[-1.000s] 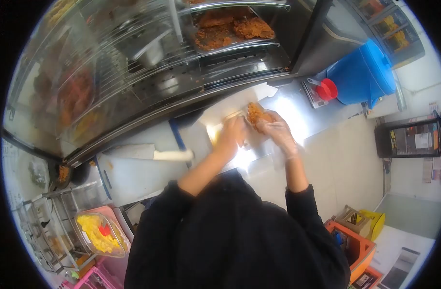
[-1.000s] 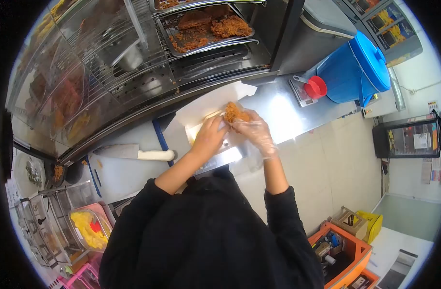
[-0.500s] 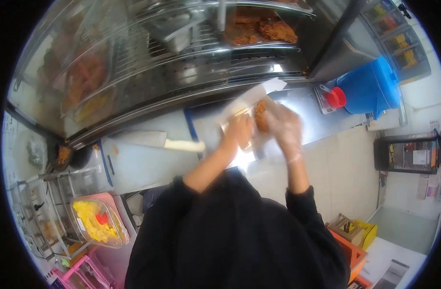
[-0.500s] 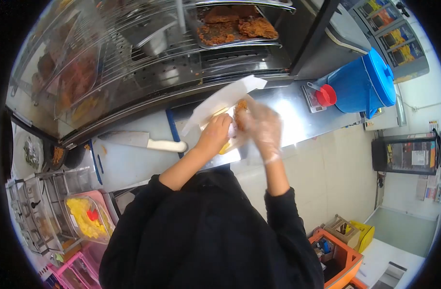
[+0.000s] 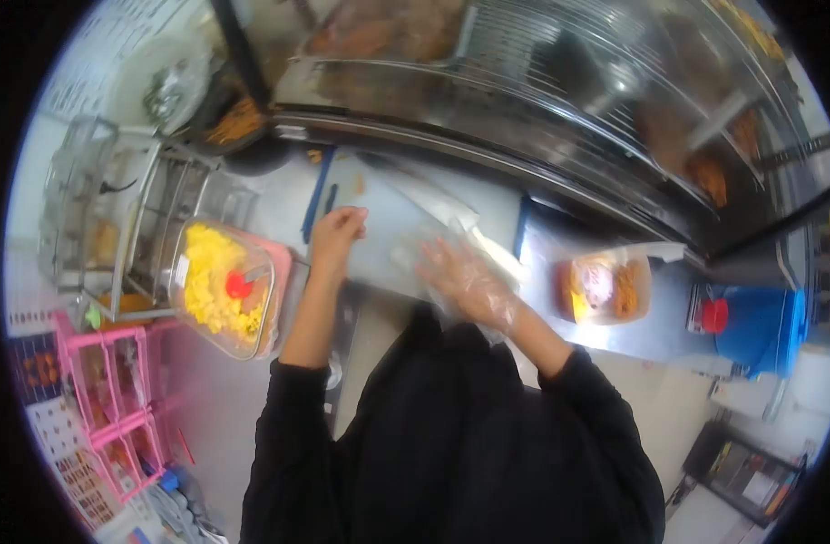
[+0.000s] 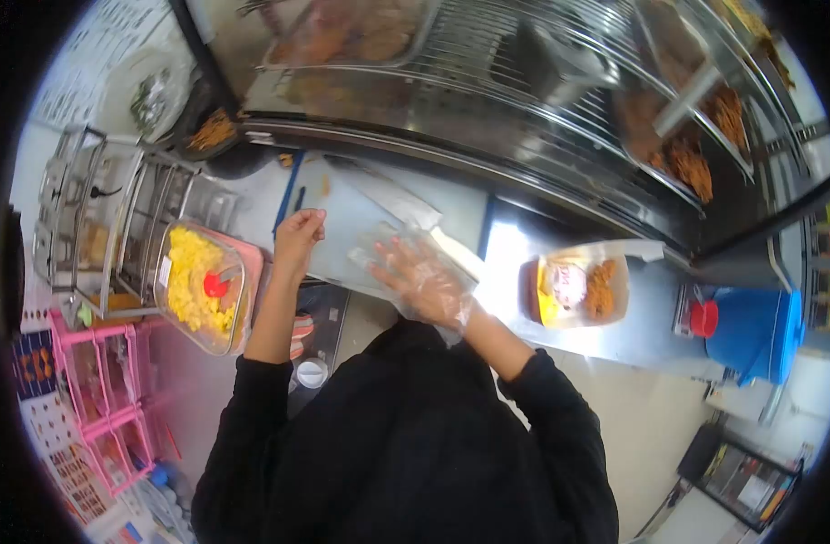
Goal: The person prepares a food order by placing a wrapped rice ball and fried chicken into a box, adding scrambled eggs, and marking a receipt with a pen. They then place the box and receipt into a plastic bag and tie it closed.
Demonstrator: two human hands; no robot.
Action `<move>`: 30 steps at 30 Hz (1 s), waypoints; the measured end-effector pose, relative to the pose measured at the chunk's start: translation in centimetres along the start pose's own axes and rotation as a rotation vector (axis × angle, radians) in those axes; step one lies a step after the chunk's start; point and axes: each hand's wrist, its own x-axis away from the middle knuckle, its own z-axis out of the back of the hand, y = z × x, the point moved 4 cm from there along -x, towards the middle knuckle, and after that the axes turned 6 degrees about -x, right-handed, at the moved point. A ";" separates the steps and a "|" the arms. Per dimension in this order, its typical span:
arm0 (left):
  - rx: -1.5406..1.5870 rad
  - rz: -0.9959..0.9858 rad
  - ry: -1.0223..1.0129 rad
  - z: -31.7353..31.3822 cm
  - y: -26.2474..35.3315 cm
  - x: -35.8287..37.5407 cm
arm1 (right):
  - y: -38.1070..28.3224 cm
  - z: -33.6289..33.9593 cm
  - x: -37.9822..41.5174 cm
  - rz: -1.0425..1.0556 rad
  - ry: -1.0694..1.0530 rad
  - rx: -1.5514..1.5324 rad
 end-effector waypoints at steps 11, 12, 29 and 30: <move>-0.364 -0.332 0.273 5.5 -2.7 -3.4 | 1.4 -1.4 0.7 -0.089 0.146 -0.252; -0.424 -0.326 0.349 4.9 0.8 -0.9 | 2.4 -1.0 2.7 -0.156 0.256 -0.207; -1.291 -0.715 -0.083 -6.8 -0.5 7.6 | -0.4 1.8 7.7 -0.750 0.234 -0.331; -1.288 -0.745 -0.076 -6.8 -0.8 7.7 | 0.3 0.2 6.4 -0.660 0.328 -0.404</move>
